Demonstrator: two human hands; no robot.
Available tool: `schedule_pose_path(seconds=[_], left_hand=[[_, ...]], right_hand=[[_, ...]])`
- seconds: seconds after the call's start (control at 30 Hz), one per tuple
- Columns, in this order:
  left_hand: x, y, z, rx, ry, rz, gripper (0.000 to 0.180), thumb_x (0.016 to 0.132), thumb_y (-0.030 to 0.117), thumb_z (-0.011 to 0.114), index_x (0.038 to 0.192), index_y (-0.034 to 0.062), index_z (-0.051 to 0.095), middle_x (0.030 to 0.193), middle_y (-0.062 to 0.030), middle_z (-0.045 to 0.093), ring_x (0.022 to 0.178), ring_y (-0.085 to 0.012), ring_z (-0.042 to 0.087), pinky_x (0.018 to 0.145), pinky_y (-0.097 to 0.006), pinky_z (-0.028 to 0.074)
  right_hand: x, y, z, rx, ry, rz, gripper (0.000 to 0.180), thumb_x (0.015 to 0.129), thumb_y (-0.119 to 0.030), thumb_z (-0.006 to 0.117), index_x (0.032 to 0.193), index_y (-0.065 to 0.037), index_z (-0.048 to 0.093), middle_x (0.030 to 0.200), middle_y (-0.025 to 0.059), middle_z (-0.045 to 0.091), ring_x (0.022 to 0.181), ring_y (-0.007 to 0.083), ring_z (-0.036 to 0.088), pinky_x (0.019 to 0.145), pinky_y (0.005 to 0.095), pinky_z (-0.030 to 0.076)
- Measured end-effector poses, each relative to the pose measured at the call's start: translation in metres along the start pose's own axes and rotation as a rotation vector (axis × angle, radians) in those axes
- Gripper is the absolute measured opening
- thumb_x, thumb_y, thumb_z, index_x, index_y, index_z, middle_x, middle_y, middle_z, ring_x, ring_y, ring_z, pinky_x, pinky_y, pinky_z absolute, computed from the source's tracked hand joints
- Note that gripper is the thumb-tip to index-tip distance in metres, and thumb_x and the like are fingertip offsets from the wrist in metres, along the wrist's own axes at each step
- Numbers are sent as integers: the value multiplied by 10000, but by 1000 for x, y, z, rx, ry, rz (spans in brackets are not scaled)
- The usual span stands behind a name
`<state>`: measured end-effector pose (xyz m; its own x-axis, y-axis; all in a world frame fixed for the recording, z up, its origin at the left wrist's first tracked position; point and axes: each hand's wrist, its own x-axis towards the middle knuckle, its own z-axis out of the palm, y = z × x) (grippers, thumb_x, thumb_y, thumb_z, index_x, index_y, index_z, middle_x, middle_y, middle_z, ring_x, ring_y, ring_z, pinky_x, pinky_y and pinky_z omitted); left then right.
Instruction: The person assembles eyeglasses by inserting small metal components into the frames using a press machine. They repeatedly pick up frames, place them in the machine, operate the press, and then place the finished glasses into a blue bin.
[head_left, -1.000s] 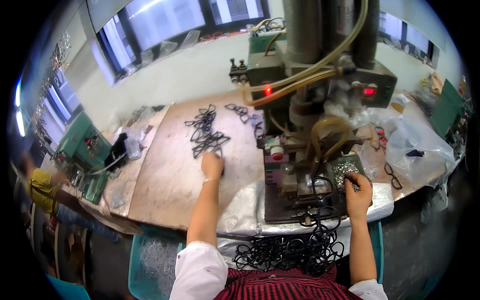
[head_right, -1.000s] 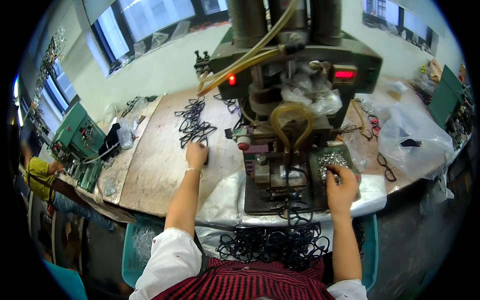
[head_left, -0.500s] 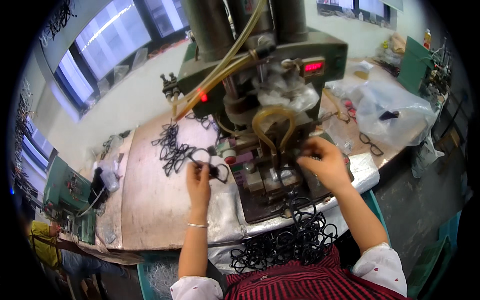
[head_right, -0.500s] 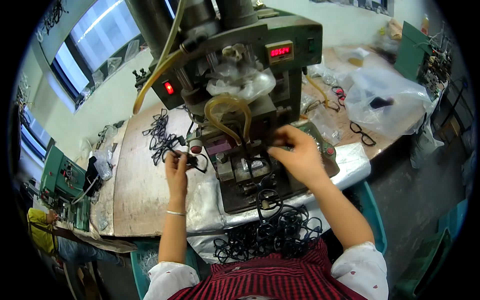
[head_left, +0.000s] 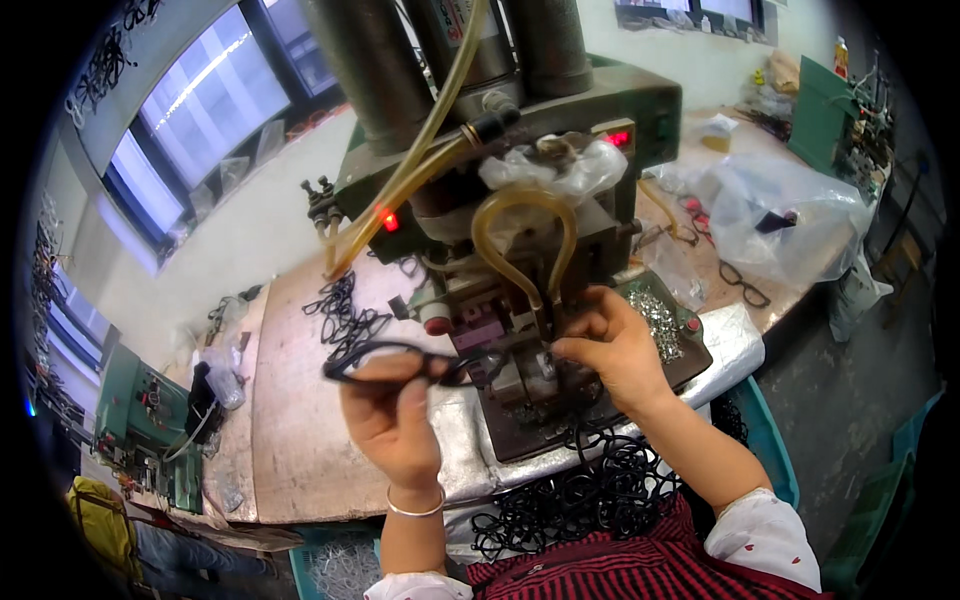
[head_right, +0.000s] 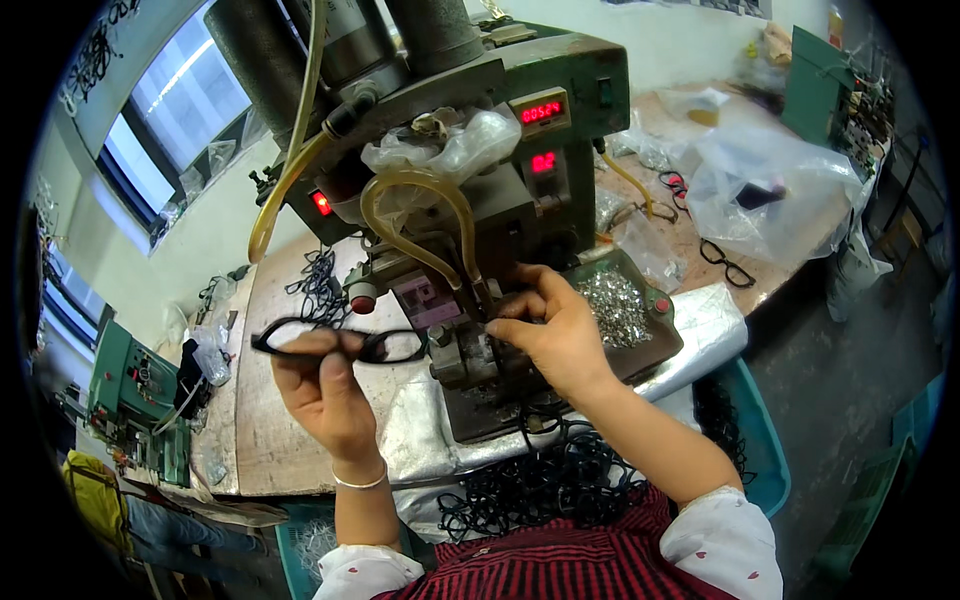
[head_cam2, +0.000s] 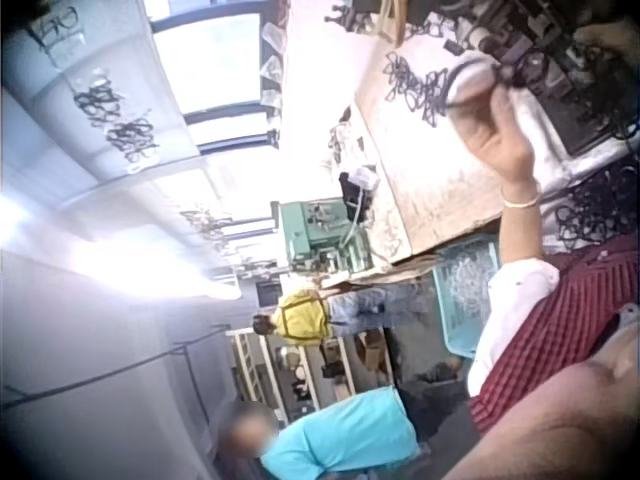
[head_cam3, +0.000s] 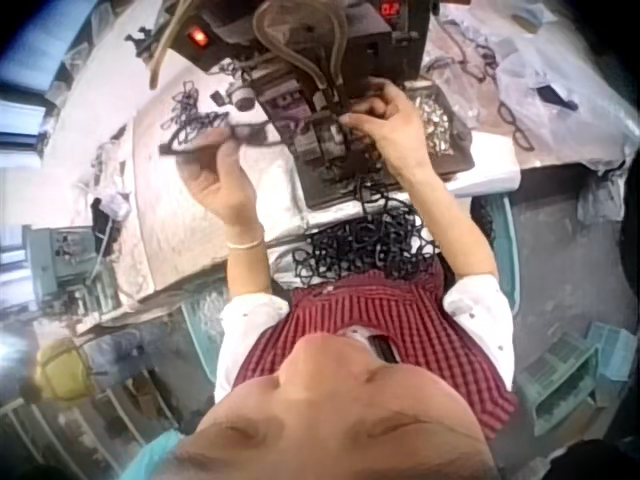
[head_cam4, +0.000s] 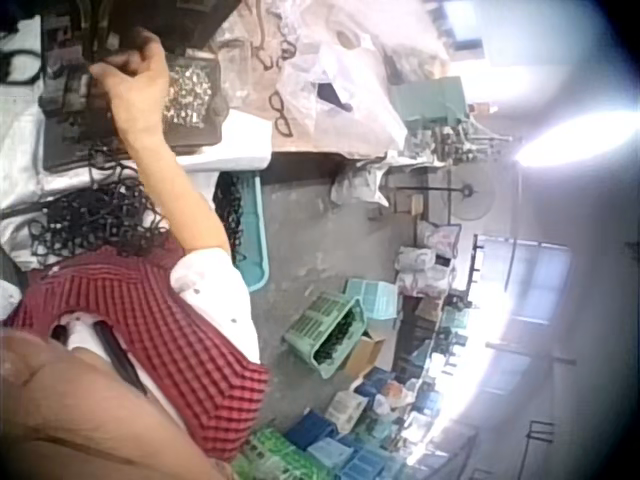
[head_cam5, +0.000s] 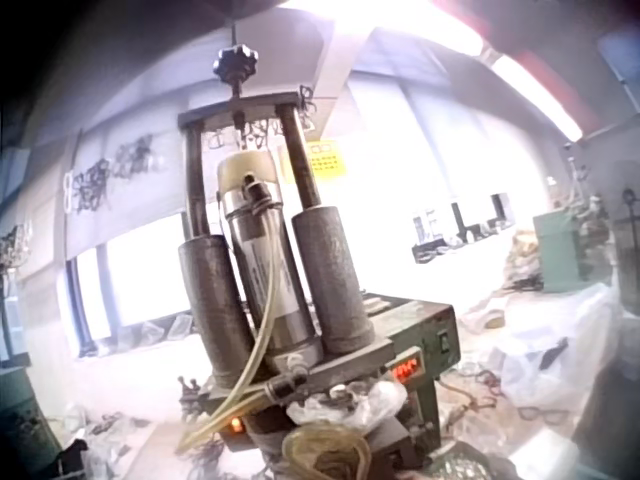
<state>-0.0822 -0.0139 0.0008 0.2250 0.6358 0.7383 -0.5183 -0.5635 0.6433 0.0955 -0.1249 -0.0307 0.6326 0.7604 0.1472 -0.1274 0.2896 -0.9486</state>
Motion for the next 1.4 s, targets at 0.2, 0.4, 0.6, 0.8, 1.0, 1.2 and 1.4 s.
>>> schedule_pose_path(seconds=[0.2,0.4,0.6,0.8,1.0,1.2,1.4], left_hand=[[7,-5,2,-17,-94,138,165,916,-13,583,1049,-27,487,966,-155,626,862,-237,658,815,-339,534],[-32,-7,15,457,-651,628,221,734,-51,689,909,70,630,1072,-129,712,630,-209,570,550,-300,472],[-36,-33,26,508,-723,778,214,714,88,723,904,75,627,1058,-95,704,682,-207,571,562,-313,507],[-33,-40,22,477,-724,767,170,752,181,715,870,95,628,1059,-80,690,733,-208,608,611,-322,541],[-42,-36,21,449,-653,711,129,750,159,694,832,81,633,1063,-76,676,820,-222,617,701,-338,572],[-73,-56,-38,648,-166,522,217,807,73,684,1020,55,647,1151,-140,668,889,-282,633,920,-436,499],[41,-200,-179,1443,-289,-152,297,818,83,659,1115,75,649,1200,-147,622,1121,-344,551,966,-449,430]], right_hand=[[-23,-13,8,-68,-67,-92,556,813,12,677,1332,17,480,1049,81,660,1041,153,614,929,286,465],[-5,51,-90,-1322,331,-354,284,744,-158,727,1008,-60,691,1212,188,609,1273,374,466,1023,479,391],[12,73,-115,-1258,288,-368,163,764,-139,726,885,-38,683,1210,204,616,1206,387,522,1008,451,406],[24,93,-143,-1122,321,-307,168,844,-116,666,972,-18,710,1173,203,655,1123,361,592,990,411,434],[23,98,-137,-1118,330,-400,187,900,-86,606,1038,-12,709,1164,159,673,1093,319,623,963,375,460],[8,88,-113,-998,342,-475,110,865,-4,620,961,-11,674,918,80,648,828,200,608,722,304,466],[10,111,-132,-860,383,-332,138,851,6,631,983,3,671,952,95,659,879,202,636,816,297,496]])
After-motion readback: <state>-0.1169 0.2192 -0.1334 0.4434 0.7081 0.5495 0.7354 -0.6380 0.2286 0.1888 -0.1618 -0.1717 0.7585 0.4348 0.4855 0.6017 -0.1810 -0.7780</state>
